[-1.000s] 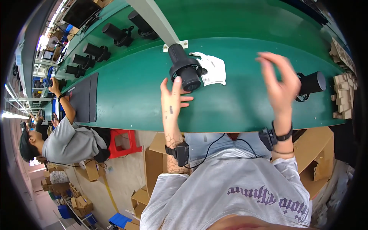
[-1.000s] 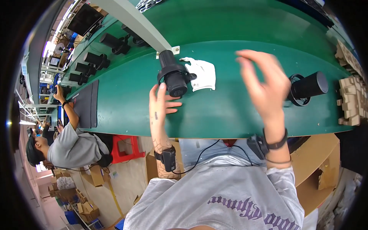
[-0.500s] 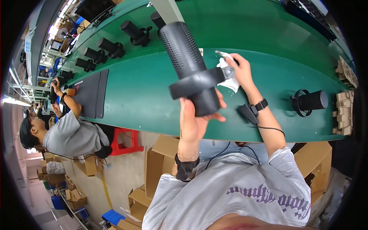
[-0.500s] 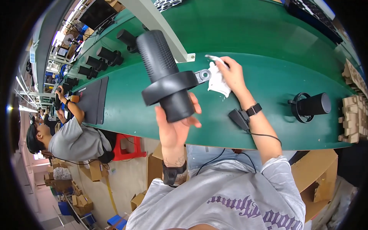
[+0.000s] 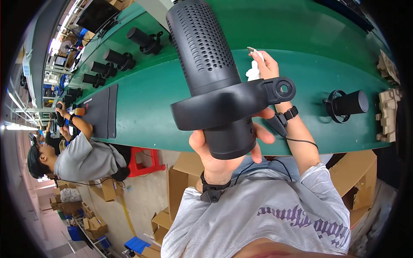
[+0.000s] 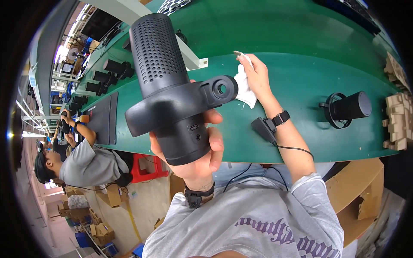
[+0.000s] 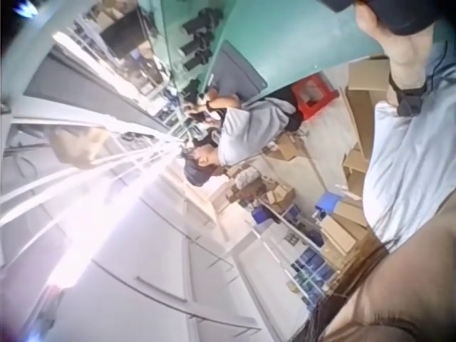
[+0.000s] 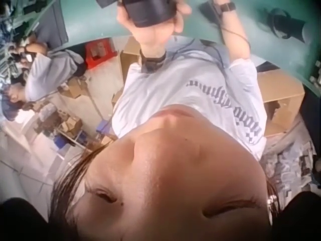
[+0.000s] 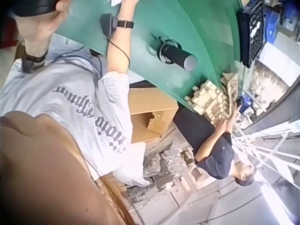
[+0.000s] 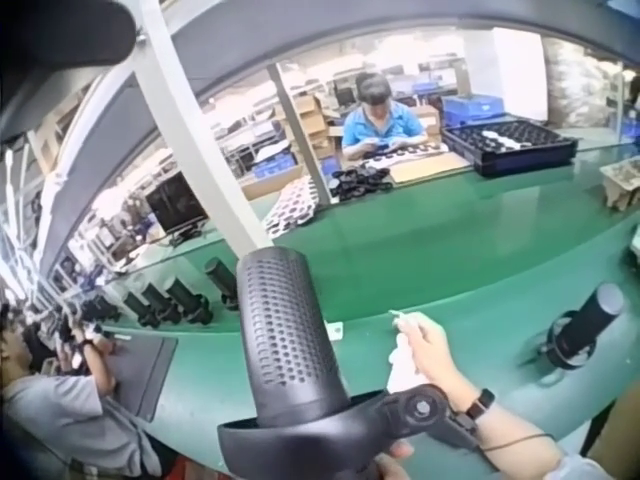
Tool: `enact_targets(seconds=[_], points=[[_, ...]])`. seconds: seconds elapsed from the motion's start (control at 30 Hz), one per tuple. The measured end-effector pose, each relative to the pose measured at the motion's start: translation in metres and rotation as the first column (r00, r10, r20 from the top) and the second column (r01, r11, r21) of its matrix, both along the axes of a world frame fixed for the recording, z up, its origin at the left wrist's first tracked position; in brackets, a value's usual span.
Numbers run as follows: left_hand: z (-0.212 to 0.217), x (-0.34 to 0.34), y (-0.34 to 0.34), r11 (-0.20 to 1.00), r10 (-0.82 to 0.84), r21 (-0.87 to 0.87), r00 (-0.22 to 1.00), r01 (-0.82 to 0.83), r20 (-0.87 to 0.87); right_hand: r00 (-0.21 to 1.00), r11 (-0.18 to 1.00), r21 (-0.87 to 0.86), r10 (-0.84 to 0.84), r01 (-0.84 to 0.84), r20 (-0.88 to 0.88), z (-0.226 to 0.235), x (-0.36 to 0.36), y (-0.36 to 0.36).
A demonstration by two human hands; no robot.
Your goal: The person picks up a microphone and a shock mount, wipes the microphone with a cloth, and fits the microphone into the shock mount. They repeat this process with several more microphones before placing them back onto the green table.
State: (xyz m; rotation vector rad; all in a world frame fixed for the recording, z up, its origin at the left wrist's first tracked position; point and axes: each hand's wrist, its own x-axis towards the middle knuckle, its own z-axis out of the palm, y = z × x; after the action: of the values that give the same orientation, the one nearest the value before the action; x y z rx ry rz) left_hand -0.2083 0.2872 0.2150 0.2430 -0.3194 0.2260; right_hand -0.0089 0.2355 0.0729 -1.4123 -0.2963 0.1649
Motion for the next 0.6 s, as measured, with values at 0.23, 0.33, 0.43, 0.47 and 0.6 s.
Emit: enact_targets(seconds=[0.23,0.33,0.43,0.47,0.6], points=[[0.002,0.006,0.001,0.991,-0.106,-0.078,0.991,0.113,0.083,1.0,1.0,-0.017,0.015,-0.015,0.005,-0.007,0.004,0.003],[0.007,0.002,0.0,0.985,-0.147,-0.084,0.988,0.15,0.037,1.0,0.996,0.093,-0.003,0.003,0.003,0.003,0.007,0.001],[0.002,-0.01,0.009,0.996,-0.087,-0.043,0.994,0.084,-0.071,0.989,0.96,0.262,0.124,-0.098,-0.085,0.009,0.006,-0.007],[0.002,-0.012,0.017,0.996,-0.076,-0.048,0.994,0.072,-0.075,0.971,0.942,0.32,0.165,-0.104,-0.172,0.017,0.002,-0.014],[0.019,-0.023,0.046,0.982,0.184,0.046,0.981,-0.181,-0.068,0.9,0.817,0.547,0.363,-0.182,-0.241,0.106,-0.019,-0.03]])
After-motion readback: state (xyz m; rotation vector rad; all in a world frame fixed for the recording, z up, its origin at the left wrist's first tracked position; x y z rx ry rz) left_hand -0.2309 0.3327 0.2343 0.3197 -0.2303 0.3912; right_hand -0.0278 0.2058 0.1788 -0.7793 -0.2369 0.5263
